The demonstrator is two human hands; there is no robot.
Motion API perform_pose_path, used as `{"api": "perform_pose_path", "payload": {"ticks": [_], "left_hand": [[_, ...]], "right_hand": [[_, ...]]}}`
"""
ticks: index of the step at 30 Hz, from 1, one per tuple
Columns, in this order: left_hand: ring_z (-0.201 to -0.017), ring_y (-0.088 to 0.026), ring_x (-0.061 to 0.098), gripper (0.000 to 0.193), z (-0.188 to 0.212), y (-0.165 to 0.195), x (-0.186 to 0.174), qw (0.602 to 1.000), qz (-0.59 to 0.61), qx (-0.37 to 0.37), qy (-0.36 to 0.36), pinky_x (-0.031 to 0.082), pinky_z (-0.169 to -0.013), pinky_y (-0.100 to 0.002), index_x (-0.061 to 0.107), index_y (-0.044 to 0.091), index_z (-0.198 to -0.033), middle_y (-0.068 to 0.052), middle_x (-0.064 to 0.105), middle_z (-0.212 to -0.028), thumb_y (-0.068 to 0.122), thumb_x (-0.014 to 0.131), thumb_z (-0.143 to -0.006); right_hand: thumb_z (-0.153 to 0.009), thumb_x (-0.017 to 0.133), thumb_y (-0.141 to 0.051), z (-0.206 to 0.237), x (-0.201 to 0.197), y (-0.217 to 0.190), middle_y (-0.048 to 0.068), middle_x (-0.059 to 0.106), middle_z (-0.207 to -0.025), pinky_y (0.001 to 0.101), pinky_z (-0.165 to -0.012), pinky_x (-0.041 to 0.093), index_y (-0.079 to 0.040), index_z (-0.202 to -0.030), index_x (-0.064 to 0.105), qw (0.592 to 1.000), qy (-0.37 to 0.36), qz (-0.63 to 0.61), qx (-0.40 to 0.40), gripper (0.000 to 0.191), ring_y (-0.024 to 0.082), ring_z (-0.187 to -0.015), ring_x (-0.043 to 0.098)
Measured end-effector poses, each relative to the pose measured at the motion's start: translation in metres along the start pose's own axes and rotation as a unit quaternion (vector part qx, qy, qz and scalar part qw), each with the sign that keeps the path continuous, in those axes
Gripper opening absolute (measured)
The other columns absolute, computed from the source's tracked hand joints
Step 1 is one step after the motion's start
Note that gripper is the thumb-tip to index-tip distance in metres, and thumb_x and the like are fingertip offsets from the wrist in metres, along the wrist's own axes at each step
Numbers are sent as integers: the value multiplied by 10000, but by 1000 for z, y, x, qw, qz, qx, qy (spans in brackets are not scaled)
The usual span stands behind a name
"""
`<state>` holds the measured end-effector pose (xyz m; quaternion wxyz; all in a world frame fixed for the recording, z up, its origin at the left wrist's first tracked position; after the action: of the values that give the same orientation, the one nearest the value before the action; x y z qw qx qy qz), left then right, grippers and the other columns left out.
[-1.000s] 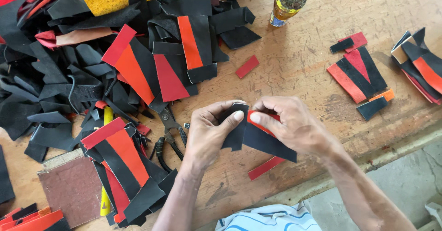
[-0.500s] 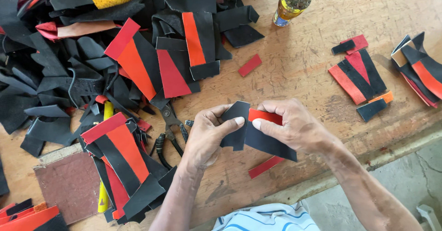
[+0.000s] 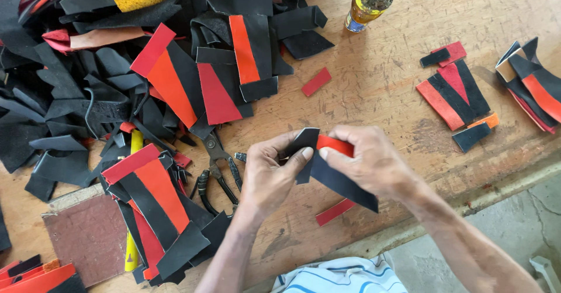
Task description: The person assembles red and black shoe parts by hand on a wooden workbench. They pick up individual pieces, align them, and press them together, then place the assembled units into a growing stack.
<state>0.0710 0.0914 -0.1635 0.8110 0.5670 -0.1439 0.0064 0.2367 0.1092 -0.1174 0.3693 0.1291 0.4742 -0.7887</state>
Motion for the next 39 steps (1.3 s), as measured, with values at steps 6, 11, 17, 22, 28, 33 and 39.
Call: {"api": "perform_pose_path", "payload": {"ticks": [6, 11, 17, 22, 28, 33, 39], "left_hand": [[-914, -93, 703, 431, 0, -1, -4, 991, 129, -38, -26, 593, -802, -242, 648, -9, -1315, -78, 758, -1051, 82, 736, -903], [-948, -112, 686, 430, 1, -3, 5, 974, 211, -45, -69, 574, -871, -281, 648, 5, -1261, -72, 726, -1056, 20, 764, -847], [-866, -133, 676, 226, 5, -2, -4, 989, 66, -99, -92, 561, -815, -309, 772, -22, -1083, -79, 761, -949, 75, 755, -880], [-896, -68, 728, 228, 14, 12, 7, 980, -132, -57, -139, 585, -809, -257, 759, 26, -1070, -2, 779, -947, 189, 710, -918], [-849, -69, 646, 244, 12, 18, 8, 987, -89, -58, -117, 550, -792, -269, 769, 7, -1073, -6, 762, -906, 177, 738, -901], [-842, -63, 651, 254, 10, 9, 2, 987, -95, -50, -115, 552, -813, -260, 775, 5, -1036, -17, 761, -883, 151, 817, -832], [-869, -82, 696, 232, 10, -1, 6, 984, 38, -81, -153, 578, -850, -260, 764, -9, -1040, -16, 766, -913, 150, 778, -871]], "right_hand": [[-795, 828, -253, 5, -6, 18, 55, 721, -779, 283, -649, 540, -10, -998, 752, 989, -116, -91, -22, 326, 94, -718, 620], [-884, 700, -217, 4, 6, 30, 69, 770, -1027, 319, -812, 617, 9, -1207, 688, 912, -36, -409, -23, 395, 129, -884, 722], [-882, 668, -213, 15, -22, 24, 100, 750, -1134, 308, -906, 583, -13, -1322, 606, 961, -59, -265, -42, 488, 123, -1028, 705], [-887, 762, -231, 12, -32, 17, 77, 768, -926, 284, -777, 569, -27, -1194, 743, 995, -96, -15, -30, 369, 123, -849, 668], [-895, 719, -115, 6, -12, 15, 53, 780, -894, 262, -700, 572, 27, -1092, 766, 969, -110, -219, -42, 246, 85, -793, 686], [-919, 701, -107, 7, -1, 29, 47, 771, -958, 258, -746, 592, 39, -1134, 737, 951, -92, -291, -47, 263, 81, -852, 694], [-931, 688, -140, 18, -2, 26, 29, 765, -951, 245, -747, 589, 21, -1141, 742, 962, -73, -257, -58, 269, 61, -847, 684]]}}
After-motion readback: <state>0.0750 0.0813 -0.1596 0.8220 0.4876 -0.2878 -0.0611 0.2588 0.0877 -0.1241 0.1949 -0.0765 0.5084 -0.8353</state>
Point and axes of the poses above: each hand's wrist, its own z-axis away from the middle knuckle, its own x-axis out of the palm, y = z × x, the point moved 5 cm from there along -z, towards the middle knuckle
